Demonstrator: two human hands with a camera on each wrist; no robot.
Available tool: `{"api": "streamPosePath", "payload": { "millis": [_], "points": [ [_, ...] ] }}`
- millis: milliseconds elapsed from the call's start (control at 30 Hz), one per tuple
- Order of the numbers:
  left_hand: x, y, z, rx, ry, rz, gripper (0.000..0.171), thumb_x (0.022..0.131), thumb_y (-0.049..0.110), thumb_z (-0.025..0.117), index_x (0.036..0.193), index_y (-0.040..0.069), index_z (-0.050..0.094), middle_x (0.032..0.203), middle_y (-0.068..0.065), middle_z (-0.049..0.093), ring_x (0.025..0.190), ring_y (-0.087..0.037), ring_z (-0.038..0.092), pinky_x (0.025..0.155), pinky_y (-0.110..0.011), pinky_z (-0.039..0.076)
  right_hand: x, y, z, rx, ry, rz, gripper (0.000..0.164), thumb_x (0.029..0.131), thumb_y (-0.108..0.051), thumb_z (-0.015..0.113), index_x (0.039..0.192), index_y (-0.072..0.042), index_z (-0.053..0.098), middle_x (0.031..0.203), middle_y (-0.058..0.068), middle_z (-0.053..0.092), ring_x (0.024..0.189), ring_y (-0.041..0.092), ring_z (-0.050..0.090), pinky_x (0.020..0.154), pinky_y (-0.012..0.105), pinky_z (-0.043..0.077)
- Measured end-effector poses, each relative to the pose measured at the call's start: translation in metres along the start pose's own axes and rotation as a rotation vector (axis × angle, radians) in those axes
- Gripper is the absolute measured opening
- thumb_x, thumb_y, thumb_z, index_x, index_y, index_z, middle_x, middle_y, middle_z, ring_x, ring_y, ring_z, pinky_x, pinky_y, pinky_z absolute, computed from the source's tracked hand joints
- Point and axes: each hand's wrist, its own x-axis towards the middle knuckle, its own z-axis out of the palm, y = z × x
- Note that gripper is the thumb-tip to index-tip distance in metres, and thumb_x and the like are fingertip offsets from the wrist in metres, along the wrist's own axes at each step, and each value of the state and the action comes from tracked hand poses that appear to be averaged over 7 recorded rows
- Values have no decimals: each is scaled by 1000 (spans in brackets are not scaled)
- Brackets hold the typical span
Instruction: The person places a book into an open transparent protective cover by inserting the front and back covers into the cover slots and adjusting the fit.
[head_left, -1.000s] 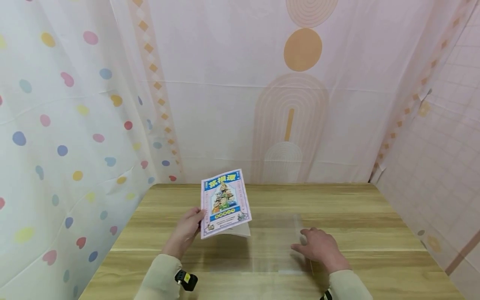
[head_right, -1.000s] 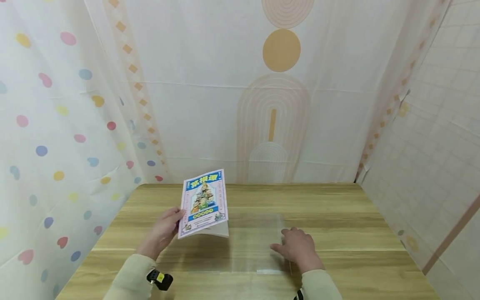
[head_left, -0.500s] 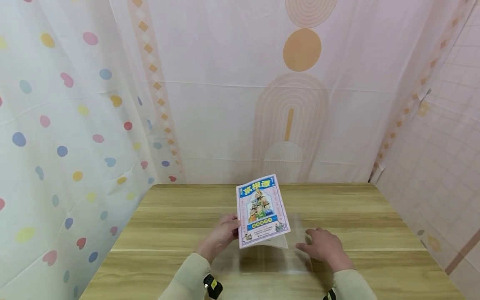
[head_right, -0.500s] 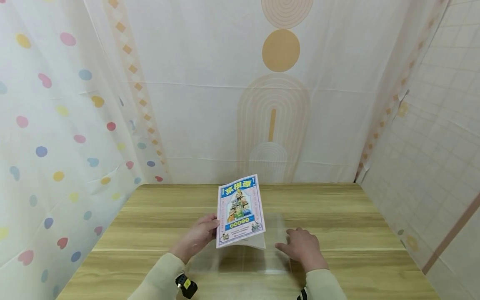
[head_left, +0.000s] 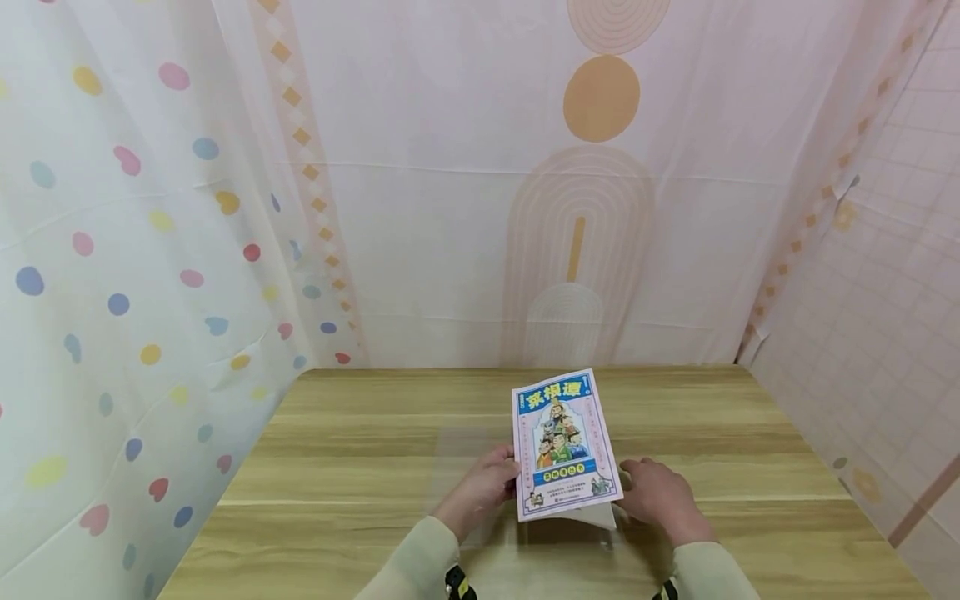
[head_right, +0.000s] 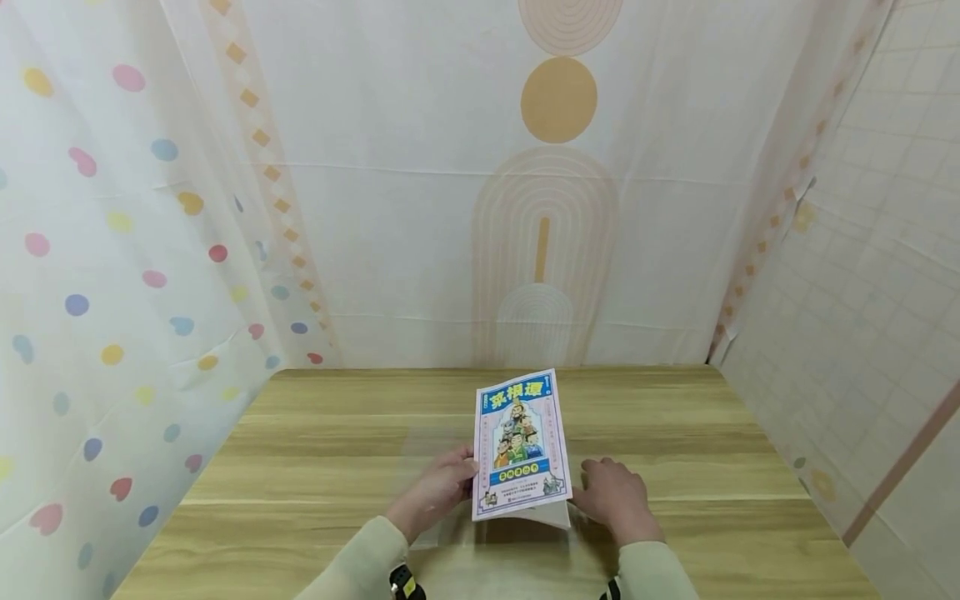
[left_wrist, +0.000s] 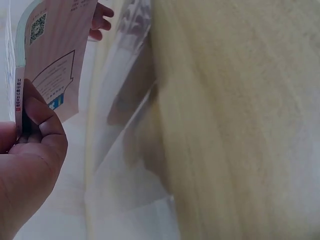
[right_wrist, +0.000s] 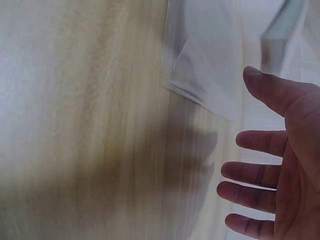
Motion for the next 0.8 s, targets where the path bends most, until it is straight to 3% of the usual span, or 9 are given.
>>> {"api": "streamPosePath", "payload": {
  "millis": [300,467,633,700,800],
  "points": [
    [-3,-2,3,28,68,-30,31,100,5,38,126,-5,51,99,-13,71,79,-17,64,68,-27,51,5,-7,-27,-78,26,-26,43,79,-27,66,112,0,67,105,22,68,96,41,61,77,58,52],
    [-6,-8,3,94,111,-56,29,99,4,41,123,-4,55,100,-13,71,81,-18,64,72,-32,53,6,-8,-24,-93,12,-18,42,84,-26,62,115,2,66,109,24,67,99,43,59,80,59,51],
    [-6,-8,3,162,120,-35,30,97,0,44,124,-9,55,100,-17,71,80,-18,65,72,-34,56,7,-9,-22,-115,6,-8,43,87,-28,60,117,2,65,111,25,66,101,44,58,82,60,50],
    [-7,-7,2,287,130,4,33,95,1,49,127,-10,53,94,-16,71,74,-16,64,67,-33,57,7,-10,-21,-119,9,-9,43,87,-29,60,117,2,64,111,25,66,100,44,58,82,60,50],
    [-9,-6,-1,569,165,68,42,92,6,57,131,-8,51,83,-10,66,68,-15,58,61,-34,54,9,-11,-20,-113,13,-16,44,87,-30,61,117,2,64,111,27,65,100,45,58,82,61,50]
  ]
}}
